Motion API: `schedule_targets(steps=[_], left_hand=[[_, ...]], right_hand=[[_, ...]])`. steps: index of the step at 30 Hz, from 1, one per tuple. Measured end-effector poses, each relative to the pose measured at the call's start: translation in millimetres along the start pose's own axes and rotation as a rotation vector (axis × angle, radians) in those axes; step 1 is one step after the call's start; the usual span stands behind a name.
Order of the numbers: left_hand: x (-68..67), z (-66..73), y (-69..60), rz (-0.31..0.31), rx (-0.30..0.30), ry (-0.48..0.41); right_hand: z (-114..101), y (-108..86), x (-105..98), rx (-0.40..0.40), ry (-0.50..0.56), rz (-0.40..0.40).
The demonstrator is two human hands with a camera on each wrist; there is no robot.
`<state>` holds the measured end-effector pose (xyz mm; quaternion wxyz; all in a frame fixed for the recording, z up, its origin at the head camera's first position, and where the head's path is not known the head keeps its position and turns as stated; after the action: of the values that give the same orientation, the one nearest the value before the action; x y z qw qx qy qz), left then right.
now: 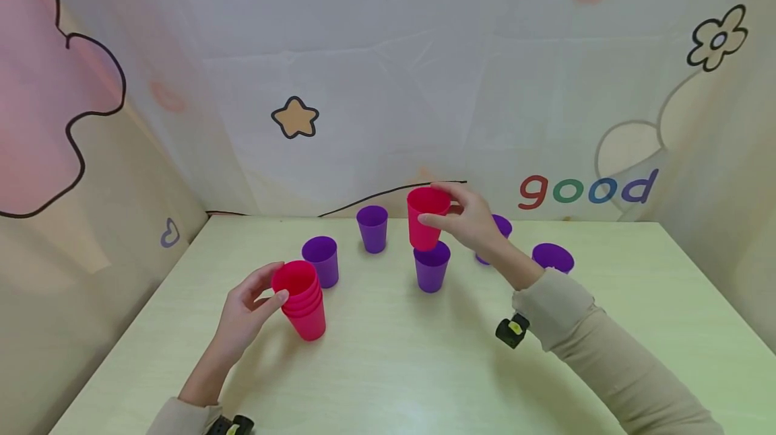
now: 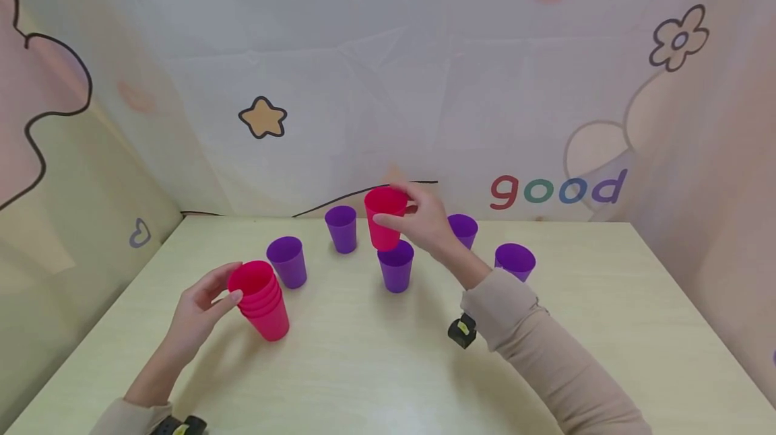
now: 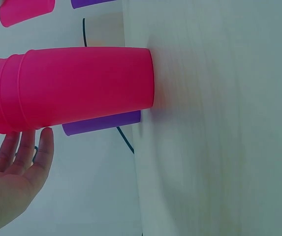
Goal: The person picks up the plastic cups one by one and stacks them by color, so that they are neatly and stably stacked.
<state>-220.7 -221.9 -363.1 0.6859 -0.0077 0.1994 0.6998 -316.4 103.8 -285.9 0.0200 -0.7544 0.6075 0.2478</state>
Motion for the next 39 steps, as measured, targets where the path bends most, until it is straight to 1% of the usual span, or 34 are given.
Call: schedule_targets(steps=[6,11,20,26,31,39], left_hand=[[-0.4,1.2,-0.4,0.003,0.007,-0.005],[-0.1,2.0,-0.3,-0.001,0.002,-0.004],[0.0,1.8,0.0,0.000,0.005,-0.004],[0.3,1.3,0.1,0.001,0.002,-0.004],[0.5,0.3,-0.4,0.000,-0.012,-0.009],[0.1,1.2,-0.5,0.003,-0.016,-0.003]], right_hand=[[-4.1,-4.1,9.2,-0.027,0.009,-0.037],[-8.5,-7.1,17.9,-0.055,0.000,-0.071],[-14.6,-10.3,37.7,-0.113,-0.003,-0.124],[-16.9,-12.2,49.2,-0.115,-0.002,-0.150],[-21.3,-14.1,57.2,-0.117,0.005,-0.167],[-34.4,-13.5,71.7,-0.162,0.051,-0.195]])
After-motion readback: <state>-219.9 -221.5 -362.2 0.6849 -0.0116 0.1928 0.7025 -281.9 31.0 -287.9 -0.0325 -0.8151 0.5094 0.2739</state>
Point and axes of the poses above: each hand's wrist, its own y-axis towards the middle knuckle, its own x-axis out of the palm, z = x × y, the point moved 6 cm from there along y, towards the middle knuckle, and after that the axes turned 2 degrees about -x, right-handed, at the moved point
